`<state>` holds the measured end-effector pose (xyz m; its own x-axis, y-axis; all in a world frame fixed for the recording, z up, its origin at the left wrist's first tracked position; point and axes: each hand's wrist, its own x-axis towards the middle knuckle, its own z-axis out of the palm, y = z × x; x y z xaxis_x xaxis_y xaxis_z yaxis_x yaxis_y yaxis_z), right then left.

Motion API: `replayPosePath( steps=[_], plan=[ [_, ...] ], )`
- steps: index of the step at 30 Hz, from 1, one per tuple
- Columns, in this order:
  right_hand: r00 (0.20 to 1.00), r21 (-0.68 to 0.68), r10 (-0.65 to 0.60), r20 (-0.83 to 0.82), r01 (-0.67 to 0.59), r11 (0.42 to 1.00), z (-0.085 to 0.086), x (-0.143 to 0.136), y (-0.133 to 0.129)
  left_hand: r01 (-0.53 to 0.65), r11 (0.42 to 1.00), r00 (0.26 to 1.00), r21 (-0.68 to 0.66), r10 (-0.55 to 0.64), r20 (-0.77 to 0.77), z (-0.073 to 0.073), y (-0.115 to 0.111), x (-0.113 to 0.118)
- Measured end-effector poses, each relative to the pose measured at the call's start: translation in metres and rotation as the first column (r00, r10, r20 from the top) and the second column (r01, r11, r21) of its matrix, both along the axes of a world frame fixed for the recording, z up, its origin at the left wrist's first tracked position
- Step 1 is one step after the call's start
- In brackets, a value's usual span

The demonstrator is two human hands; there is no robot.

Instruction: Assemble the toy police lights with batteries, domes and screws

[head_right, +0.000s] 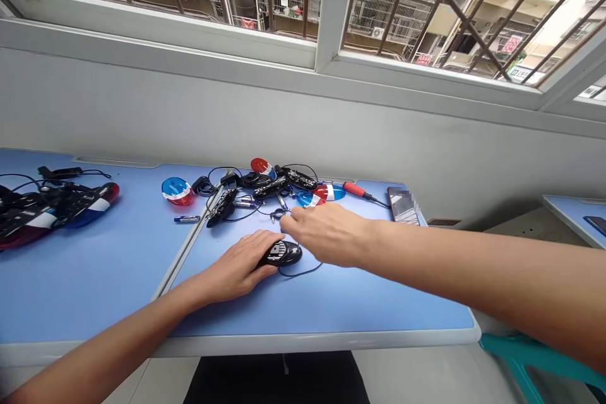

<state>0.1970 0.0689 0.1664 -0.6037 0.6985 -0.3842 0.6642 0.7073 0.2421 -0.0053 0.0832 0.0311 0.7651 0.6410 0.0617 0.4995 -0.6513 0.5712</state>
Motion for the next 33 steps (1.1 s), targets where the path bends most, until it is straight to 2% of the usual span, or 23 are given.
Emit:
replayPosePath(
  steps=[2, 3, 6, 8, 9, 11, 14, 19, 21, 24, 26, 28, 30, 33],
  plan=[
    [0.997, -0.007, 0.07, 0.032, -0.07, 0.998, -0.002, 0.001, 0.002, 0.002, 1.0, 1.0, 0.003, -0.002, -0.007, 0.0, 0.0, 0.0],
    [0.998, 0.013, 0.042, 0.053, -0.043, 0.999, -0.002, 0.002, 0.003, 0.004, 1.0, 1.0, 0.003, -0.004, -0.011, 0.001, 0.0, 0.0],
    [0.982, 0.052, -0.168, 0.088, 0.164, 0.985, 0.0, 0.0, 0.006, 0.011, 1.0, 1.0, 0.005, -0.011, -0.006, 0.002, -0.001, 0.0],
    [0.969, 0.022, -0.242, 0.048, 0.241, 0.97, 0.004, 0.0, 0.007, 0.01, 1.0, 1.0, 0.004, -0.01, 0.0, 0.001, -0.001, -0.002],
    [0.974, -0.007, -0.226, 0.024, 0.226, 0.974, 0.006, 0.001, 0.006, 0.009, 1.0, 1.0, 0.005, -0.009, 0.003, 0.0, 0.0, -0.002],
    [0.993, -0.048, -0.121, 0.002, 0.121, 0.991, 0.007, 0.001, 0.004, 0.01, 1.0, 1.0, 0.011, -0.01, 0.007, -0.003, 0.001, -0.004],
    [0.999, -0.025, -0.015, 0.047, 0.016, 1.0, 0.005, 0.0, 0.002, 0.021, 1.0, 1.0, 0.02, -0.021, 0.009, -0.006, 0.003, -0.003],
    [0.985, 0.057, -0.166, 0.041, 0.164, 0.985, 0.0, -0.003, 0.002, 0.038, 0.999, 0.999, 0.019, -0.039, 0.018, -0.005, 0.004, -0.002],
    [0.986, 0.038, -0.165, 0.03, 0.163, 0.986, 0.0, -0.001, 0.001, 0.048, 0.999, 0.999, 0.016, -0.049, 0.014, -0.004, 0.004, -0.003],
    [0.999, 0.009, 0.039, 0.005, -0.039, 0.999, 0.001, 0.008, -0.001, 0.049, 0.999, 0.999, 0.017, -0.049, 0.007, -0.004, 0.004, -0.004],
    [0.981, -0.002, 0.194, 0.024, -0.194, 0.981, 0.0, 0.013, -0.002, 0.048, 0.999, 0.999, 0.023, -0.049, 0.006, -0.004, 0.004, -0.004],
    [0.964, -0.003, 0.259, 0.053, -0.259, 0.966, -0.001, 0.016, -0.003, 0.05, 0.998, 0.999, 0.037, -0.05, 0.01, -0.003, 0.003, -0.002],
    [0.969, 0.011, 0.237, 0.066, -0.238, 0.971, -0.001, 0.016, -0.003, 0.051, 0.997, 0.999, 0.052, -0.052, 0.013, -0.002, 0.002, -0.001],
    [0.994, 0.051, 0.075, 0.082, -0.079, 0.996, -0.001, 0.012, -0.004, 0.052, 0.997, 0.999, 0.064, -0.053, 0.011, -0.002, 0.0, -0.001]
  ],
)
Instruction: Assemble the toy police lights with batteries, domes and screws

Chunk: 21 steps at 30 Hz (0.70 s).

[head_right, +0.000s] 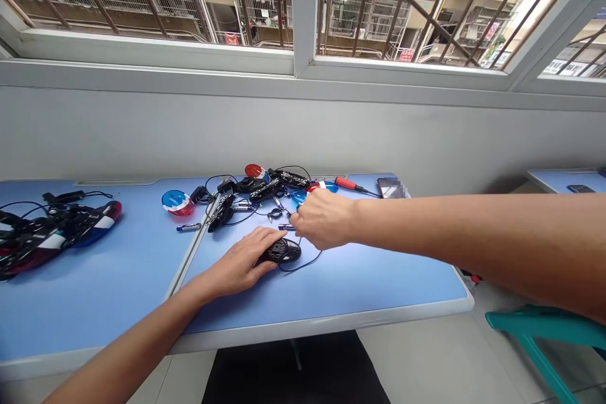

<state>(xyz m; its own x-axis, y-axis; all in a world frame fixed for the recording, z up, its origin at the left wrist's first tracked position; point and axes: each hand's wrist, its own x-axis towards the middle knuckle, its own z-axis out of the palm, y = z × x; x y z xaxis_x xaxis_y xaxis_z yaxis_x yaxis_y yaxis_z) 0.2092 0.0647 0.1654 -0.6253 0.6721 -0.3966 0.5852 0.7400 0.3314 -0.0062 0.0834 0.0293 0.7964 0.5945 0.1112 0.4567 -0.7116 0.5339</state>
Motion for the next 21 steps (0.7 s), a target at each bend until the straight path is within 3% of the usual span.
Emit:
replayPosePath(
  steps=[3, 8, 11, 18, 21],
  plan=[
    [0.987, 0.015, -0.16, -0.012, 0.161, 0.987, 0.0, -0.003, -0.001, -0.002, 1.0, 1.0, 0.0, 0.002, -0.001, -0.001, 0.0, -0.001],
    [0.999, -0.041, -0.014, -0.041, 0.012, 0.999, 0.0, -0.004, -0.002, 0.003, 1.0, 1.0, -0.018, -0.002, 0.014, -0.003, 0.001, -0.003],
    [1.0, -0.029, -0.013, -0.011, 0.013, 1.0, 0.0, -0.007, -0.004, 0.008, 1.0, 1.0, -0.011, -0.007, 0.025, -0.001, 0.0, -0.001],
    [0.963, 0.015, -0.262, -0.068, 0.264, 0.965, 0.0, -0.021, -0.013, 0.021, 1.0, 0.998, -0.004, -0.021, 0.057, -0.002, -0.001, 0.002],
    [0.936, -0.006, -0.337, -0.095, 0.338, 0.941, 0.007, -0.024, -0.015, 0.022, 0.997, 0.992, -0.077, -0.012, 0.129, -0.008, 0.006, -0.002]
  ],
)
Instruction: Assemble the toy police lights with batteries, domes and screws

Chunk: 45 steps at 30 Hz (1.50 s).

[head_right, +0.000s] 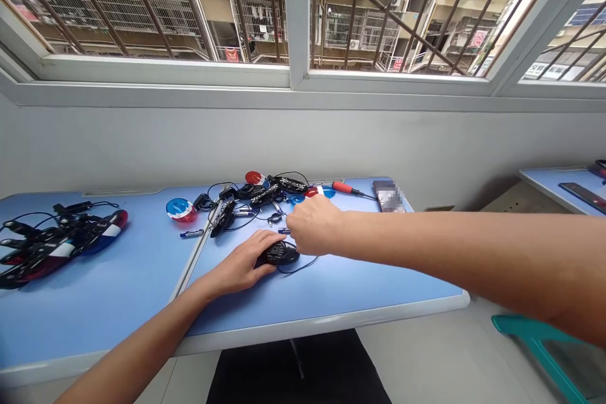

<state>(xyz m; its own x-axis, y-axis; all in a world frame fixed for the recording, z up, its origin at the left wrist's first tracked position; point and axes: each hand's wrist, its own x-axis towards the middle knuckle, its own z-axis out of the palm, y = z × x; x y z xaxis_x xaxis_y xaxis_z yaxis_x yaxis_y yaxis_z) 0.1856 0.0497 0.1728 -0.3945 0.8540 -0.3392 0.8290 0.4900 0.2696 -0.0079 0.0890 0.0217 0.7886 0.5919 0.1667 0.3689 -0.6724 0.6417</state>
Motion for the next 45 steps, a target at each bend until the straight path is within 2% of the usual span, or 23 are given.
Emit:
replayPosePath(
  steps=[2, 3, 4, 5, 7, 9, 11, 13, 15, 18, 22, 24, 26, 28, 31, 33, 35, 41, 45],
  plan=[
    [0.985, 0.006, -0.078, -0.154, 0.08, 0.997, 0.007, 0.006, 0.001, -0.018, 0.993, 0.995, -0.119, 0.029, 0.091, -0.002, 0.007, -0.005],
    [0.944, 0.005, -0.134, -0.302, 0.142, 0.99, 0.01, 0.012, 0.001, -0.025, 0.979, 0.988, -0.203, 0.056, 0.147, -0.003, 0.012, -0.008],
    [0.858, -0.009, -0.188, -0.478, 0.209, 0.978, 0.011, 0.019, 0.001, -0.022, 0.953, 0.975, -0.301, 0.087, 0.205, -0.002, 0.015, -0.012],
    [0.713, -0.044, -0.233, -0.662, 0.273, 0.961, 0.01, 0.026, 0.0, -0.003, 0.913, 0.959, -0.409, 0.118, 0.257, -0.001, 0.019, -0.015],
    [0.336, -0.145, -0.265, -0.904, 0.343, 0.928, 0.0, 0.04, -0.001, 0.077, 0.798, 0.922, -0.598, 0.17, 0.347, 0.003, 0.023, -0.02],
    [0.053, -0.249, -0.288, -0.956, 0.368, 0.896, -0.021, 0.048, -0.003, 0.179, 0.682, 0.887, -0.709, 0.2, 0.416, 0.005, 0.025, -0.021],
    [-0.165, -0.338, -0.297, -0.94, 0.361, 0.869, -0.05, 0.047, -0.006, 0.258, 0.609, 0.858, -0.75, 0.213, 0.468, 0.006, 0.025, -0.019],
    [-0.302, -0.393, -0.302, -0.904, 0.313, 0.865, -0.079, 0.038, -0.009, 0.294, 0.582, 0.842, -0.758, 0.217, 0.493, 0.004, 0.024, -0.016],
    [-0.375, -0.433, -0.327, -0.867, 0.247, 0.867, -0.104, 0.028, -0.013, 0.285, 0.582, 0.851, -0.761, 0.212, 0.481, 0.001, 0.023, -0.014],
    [-0.388, -0.44, -0.336, -0.858, 0.218, 0.871, -0.125, 0.022, -0.018, 0.245, 0.608, 0.875, -0.755, 0.196, 0.442, -0.003, 0.023, -0.015],
    [-0.331, -0.388, -0.288, -0.899, 0.294, 0.874, -0.133, 0.038, -0.021, 0.202, 0.654, 0.896, -0.729, 0.177, 0.407, -0.006, 0.024, -0.016],
    [-0.336, -0.38, -0.274, -0.901, 0.308, 0.872, -0.135, 0.048, -0.022, 0.192, 0.661, 0.91, -0.726, 0.158, 0.384, -0.007, 0.023, -0.015],
    [-0.375, -0.402, -0.281, -0.884, 0.299, 0.866, -0.138, 0.054, -0.023, 0.204, 0.658, 0.915, -0.725, 0.136, 0.38, -0.007, 0.022, -0.013],
    [-0.447, -0.452, -0.306, -0.841, 0.269, 0.851, -0.142, 0.055, -0.023, 0.219, 0.651, 0.912, -0.726, 0.128, 0.39, -0.006, 0.02, -0.013],
    [-0.561, -0.53, -0.356, -0.748, 0.182, 0.828, -0.149, 0.045, -0.024, 0.223, 0.616, 0.914, -0.755, 0.136, 0.381, -0.006, 0.018, -0.013],
    [-0.593, -0.535, -0.361, -0.72, 0.142, 0.833, -0.152, 0.035, -0.025, 0.228, 0.59, 0.915, -0.774, 0.141, 0.377, -0.007, 0.017, -0.013],
    [-0.581, -0.505, -0.342, -0.739, 0.141, 0.852, -0.155, 0.023, -0.028, 0.249, 0.584, 0.907, -0.773, 0.14, 0.397, -0.008, 0.017, -0.012],
    [-0.451, -0.345, -0.219, -0.865, 0.22, 0.912, -0.159, 0.006, -0.035, 0.299, 0.586, 0.883, -0.753, 0.13, 0.451, -0.006, 0.011, -0.008],
    [-0.365, -0.222, -0.12, -0.923, 0.252, 0.942, -0.163, 0.006, -0.034, 0.236, 0.618, 0.921, -0.75, 0.104, 0.376, -0.006, 0.006, -0.005]
  ],
)
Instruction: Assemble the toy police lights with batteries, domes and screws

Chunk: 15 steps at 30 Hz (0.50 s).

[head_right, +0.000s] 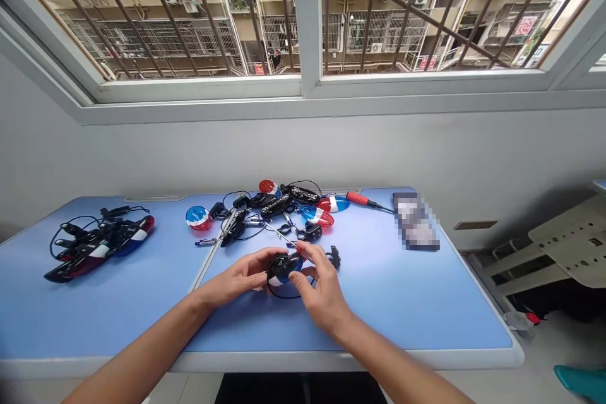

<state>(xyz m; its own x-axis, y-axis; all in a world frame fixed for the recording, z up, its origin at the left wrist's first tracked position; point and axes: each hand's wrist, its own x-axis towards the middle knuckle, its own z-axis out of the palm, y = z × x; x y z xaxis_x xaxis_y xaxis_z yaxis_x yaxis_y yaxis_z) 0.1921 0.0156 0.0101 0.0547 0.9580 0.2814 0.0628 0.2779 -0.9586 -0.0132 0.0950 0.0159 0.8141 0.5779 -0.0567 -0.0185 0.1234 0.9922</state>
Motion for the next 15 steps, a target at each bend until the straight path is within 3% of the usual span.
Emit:
replayPosePath(
  steps=[6, 15],
  plan=[
    [0.995, 0.071, -0.017, 0.103, 0.01, 0.997, -0.004, -0.002, 0.002, -0.054, 0.99, 0.998, 0.126, 0.052, 0.02, -0.006, 0.0, 0.002],
    [0.99, 0.116, 0.012, 0.143, -0.029, 0.993, -0.014, 0.006, 0.004, -0.114, 0.99, 0.993, 0.081, 0.112, 0.028, -0.007, 0.0, 0.004]
  ],
)
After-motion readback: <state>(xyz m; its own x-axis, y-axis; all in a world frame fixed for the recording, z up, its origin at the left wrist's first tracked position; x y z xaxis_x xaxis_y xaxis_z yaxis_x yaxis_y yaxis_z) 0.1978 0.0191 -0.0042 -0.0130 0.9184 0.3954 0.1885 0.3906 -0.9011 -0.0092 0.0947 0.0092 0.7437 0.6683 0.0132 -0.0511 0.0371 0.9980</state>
